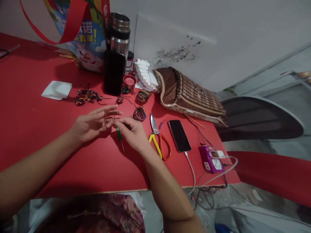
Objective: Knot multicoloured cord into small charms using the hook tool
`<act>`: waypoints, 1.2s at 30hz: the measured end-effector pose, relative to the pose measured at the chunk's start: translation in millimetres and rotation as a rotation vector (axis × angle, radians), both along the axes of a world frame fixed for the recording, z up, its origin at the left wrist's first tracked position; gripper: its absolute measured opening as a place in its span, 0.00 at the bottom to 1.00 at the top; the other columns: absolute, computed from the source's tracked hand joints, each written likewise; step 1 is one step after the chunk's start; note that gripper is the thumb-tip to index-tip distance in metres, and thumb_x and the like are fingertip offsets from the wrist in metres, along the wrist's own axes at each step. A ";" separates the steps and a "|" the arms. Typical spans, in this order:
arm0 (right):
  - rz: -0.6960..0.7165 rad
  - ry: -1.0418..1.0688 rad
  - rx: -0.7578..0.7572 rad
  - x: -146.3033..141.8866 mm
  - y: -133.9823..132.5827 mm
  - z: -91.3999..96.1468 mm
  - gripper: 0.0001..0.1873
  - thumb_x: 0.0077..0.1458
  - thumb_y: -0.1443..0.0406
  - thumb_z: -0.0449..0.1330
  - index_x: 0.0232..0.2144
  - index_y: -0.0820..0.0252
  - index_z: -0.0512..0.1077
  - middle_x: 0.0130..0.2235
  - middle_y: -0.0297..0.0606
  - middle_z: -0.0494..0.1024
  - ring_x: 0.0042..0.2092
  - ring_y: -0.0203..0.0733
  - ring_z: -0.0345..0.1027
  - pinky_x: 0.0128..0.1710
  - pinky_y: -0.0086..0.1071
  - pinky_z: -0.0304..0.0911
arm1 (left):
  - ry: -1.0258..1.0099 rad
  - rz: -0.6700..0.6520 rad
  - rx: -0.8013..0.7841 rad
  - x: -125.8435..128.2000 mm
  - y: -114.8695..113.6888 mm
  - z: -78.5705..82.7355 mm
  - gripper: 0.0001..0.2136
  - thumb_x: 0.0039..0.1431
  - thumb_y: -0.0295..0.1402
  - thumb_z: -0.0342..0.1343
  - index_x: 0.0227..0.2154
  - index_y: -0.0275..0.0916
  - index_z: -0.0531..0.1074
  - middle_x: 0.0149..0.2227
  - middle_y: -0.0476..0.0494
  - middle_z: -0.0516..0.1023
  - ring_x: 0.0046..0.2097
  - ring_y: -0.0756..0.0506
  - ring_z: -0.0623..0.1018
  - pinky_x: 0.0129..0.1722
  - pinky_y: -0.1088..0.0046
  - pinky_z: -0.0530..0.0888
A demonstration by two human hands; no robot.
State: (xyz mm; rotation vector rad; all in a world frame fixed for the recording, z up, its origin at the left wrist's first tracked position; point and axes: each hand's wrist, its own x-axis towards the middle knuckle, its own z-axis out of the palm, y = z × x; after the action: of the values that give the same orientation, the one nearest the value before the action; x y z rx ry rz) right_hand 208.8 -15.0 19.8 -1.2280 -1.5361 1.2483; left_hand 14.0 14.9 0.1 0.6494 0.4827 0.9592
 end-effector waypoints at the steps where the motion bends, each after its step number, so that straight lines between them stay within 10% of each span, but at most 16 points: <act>1: 0.022 -0.012 -0.010 -0.2 0.1 -0.3 0.15 0.63 0.52 0.65 0.33 0.57 0.79 0.22 0.28 0.66 0.23 0.32 0.54 0.22 0.29 0.48 | -0.018 -0.001 -0.020 -0.8 1.0 -0.1 0.18 0.56 0.32 0.66 0.50 0.38 0.85 0.49 0.33 0.84 0.29 0.52 0.73 0.20 0.79 0.61; 13: -0.131 -0.102 -0.001 6.4 14.5 -14.7 0.17 0.58 0.53 0.68 0.26 0.59 0.75 0.25 0.31 0.70 0.28 0.34 0.59 0.27 0.29 0.53 | 0.139 -0.157 0.076 0.6 -3.0 -5.4 0.12 0.57 0.35 0.68 0.42 0.34 0.87 0.35 0.34 0.86 0.24 0.53 0.66 0.23 0.75 0.60; 22: -0.182 0.187 -0.126 0.9 10.4 -11.1 0.20 0.53 0.48 0.72 0.30 0.59 0.76 0.22 0.26 0.67 0.21 0.28 0.51 0.20 0.27 0.47 | 0.323 0.046 0.110 11.1 -6.3 -8.5 0.12 0.57 0.35 0.68 0.42 0.36 0.83 0.31 0.44 0.83 0.22 0.53 0.67 0.20 0.76 0.65; 26: -0.120 0.050 0.073 -6.0 2.4 -8.9 0.12 0.62 0.56 0.66 0.31 0.57 0.79 0.26 0.32 0.77 0.28 0.34 0.68 0.30 0.30 0.64 | 0.382 0.055 0.077 16.5 -9.4 -10.4 0.12 0.60 0.38 0.67 0.41 0.36 0.84 0.20 0.50 0.74 0.20 0.53 0.66 0.20 0.78 0.63; 31: 0.028 -0.243 0.400 -13.8 -7.5 -14.9 0.08 0.67 0.64 0.61 0.37 0.56 0.80 0.37 0.37 0.86 0.38 0.40 0.78 0.44 0.35 0.72 | 0.201 0.086 -0.016 18.6 -9.0 -10.1 0.12 0.58 0.37 0.70 0.41 0.36 0.86 0.36 0.40 0.86 0.32 0.50 0.79 0.28 0.79 0.71; 36: 0.050 -0.326 0.422 -14.2 -9.0 -18.2 0.08 0.69 0.64 0.60 0.40 0.57 0.80 0.37 0.38 0.86 0.36 0.39 0.79 0.40 0.32 0.71 | 0.008 0.085 -0.112 13.5 -5.4 -8.3 0.10 0.63 0.32 0.66 0.45 0.36 0.85 0.43 0.35 0.88 0.40 0.44 0.85 0.38 0.73 0.79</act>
State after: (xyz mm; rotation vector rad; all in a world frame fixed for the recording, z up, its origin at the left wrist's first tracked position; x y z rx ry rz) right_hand 194.6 -24.0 1.6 -1.1506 -1.9537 0.7179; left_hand 27.5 9.4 -8.2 0.5348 0.5707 1.0028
